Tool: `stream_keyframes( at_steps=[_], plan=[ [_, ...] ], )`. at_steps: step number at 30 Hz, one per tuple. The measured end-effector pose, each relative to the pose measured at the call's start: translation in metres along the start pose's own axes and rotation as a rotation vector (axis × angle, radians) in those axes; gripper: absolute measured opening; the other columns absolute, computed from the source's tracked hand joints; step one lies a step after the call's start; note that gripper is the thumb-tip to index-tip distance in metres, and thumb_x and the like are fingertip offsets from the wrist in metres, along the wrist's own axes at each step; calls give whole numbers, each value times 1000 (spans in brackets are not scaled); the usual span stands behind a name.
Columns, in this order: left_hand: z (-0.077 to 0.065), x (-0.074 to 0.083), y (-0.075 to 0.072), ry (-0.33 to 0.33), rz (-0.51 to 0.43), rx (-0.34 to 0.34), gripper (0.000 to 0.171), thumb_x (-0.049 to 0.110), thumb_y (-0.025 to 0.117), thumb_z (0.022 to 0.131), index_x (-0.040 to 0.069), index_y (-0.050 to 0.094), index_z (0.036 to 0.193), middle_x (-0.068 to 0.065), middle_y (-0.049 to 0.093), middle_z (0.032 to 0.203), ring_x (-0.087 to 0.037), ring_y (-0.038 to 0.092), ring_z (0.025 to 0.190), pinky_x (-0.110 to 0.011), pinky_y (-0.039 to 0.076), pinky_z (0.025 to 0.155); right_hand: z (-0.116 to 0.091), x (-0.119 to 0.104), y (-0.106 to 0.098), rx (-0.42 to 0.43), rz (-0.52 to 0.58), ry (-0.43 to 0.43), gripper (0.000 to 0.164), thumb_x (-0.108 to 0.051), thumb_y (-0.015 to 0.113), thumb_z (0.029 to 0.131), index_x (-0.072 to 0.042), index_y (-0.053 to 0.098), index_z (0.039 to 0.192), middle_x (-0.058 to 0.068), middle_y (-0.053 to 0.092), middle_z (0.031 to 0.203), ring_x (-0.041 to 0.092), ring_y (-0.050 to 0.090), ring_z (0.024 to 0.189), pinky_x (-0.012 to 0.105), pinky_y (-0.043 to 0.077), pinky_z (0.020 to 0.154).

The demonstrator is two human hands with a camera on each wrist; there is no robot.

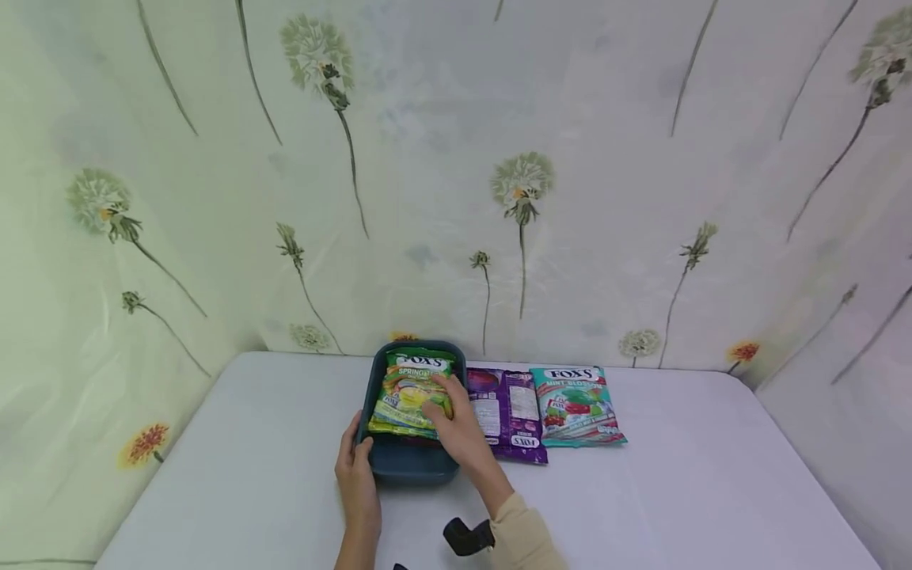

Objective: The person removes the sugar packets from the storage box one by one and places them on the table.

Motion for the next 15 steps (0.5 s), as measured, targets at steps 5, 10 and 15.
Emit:
stream_keyframes(
  at_steps=[5, 10, 15],
  plan=[
    [2, 2, 2, 4, -4, -7, 44, 11, 42, 96, 23, 47, 138, 2, 42, 148, -13, 31, 141, -37, 30, 114, 21, 7, 13, 95, -150, 69, 44, -27, 51, 96, -21, 44, 139, 18, 1, 159, 43, 8, 144, 68, 18, 109],
    [2, 1, 2, 3, -4, -4, 44, 11, 42, 96, 23, 46, 138, 1, 41, 148, -15, 30, 142, -42, 28, 115, 30, 10, 18, 125, -136, 134, 38, -24, 52, 94, -16, 52, 131, 18, 21, 155, 39, 5, 146, 64, 16, 112],
    [1, 2, 2, 3, 10, -5, 45, 10, 42, 96, 21, 46, 139, -1, 41, 148, -16, 30, 142, -43, 27, 116, 28, 11, 19, 164, -120, 117, 33, -17, 55, 91, -12, 57, 124, 15, 47, 140, 35, 4, 147, 59, 14, 115]
  ],
)
Point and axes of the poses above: each hand's wrist, its own z-axis towards the middle knuckle, its own y-axis out of the palm, x = y × z, the point moved 4 cm from there along z, towards the middle knuckle
